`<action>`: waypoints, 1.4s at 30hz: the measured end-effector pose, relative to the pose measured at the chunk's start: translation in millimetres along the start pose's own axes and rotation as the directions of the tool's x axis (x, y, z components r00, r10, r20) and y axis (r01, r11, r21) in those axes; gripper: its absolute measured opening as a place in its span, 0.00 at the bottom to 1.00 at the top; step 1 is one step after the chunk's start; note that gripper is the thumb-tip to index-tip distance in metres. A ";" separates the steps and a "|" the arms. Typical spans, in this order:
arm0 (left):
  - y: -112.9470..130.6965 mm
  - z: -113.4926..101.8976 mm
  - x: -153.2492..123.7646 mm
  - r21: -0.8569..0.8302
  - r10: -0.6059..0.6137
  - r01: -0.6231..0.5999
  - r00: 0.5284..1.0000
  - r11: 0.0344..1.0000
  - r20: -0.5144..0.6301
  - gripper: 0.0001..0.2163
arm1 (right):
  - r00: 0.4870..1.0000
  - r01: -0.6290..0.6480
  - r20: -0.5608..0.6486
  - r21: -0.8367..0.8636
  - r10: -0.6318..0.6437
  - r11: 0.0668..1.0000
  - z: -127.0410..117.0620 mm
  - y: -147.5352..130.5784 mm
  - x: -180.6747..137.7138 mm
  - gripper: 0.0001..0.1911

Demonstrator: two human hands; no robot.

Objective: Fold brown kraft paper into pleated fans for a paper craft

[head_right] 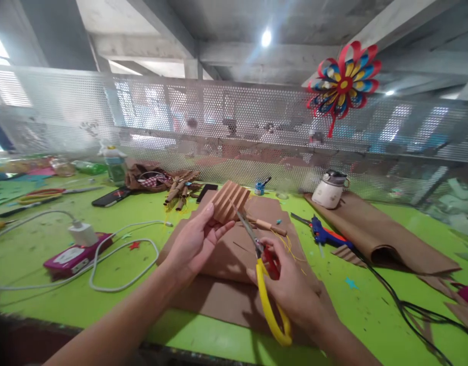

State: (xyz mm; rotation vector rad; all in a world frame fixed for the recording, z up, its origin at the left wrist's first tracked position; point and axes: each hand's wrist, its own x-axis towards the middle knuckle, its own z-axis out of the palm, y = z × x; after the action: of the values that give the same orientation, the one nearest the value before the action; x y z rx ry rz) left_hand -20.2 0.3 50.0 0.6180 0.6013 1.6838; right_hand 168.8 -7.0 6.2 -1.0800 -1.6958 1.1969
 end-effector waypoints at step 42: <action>-2.1 9.7 -12.5 0.170 0.023 -0.032 0.998 0.985 0.053 0.14 | 0.960 0.229 -0.092 -0.283 -0.264 0.931 7.7 15.1 -6.7 0.19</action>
State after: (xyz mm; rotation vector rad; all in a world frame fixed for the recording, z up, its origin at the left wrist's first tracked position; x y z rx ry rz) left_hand -9.9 -11.0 54.6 0.7931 0.7081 1.6477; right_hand 167.0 -12.6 -11.0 -1.0400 -1.8661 0.7358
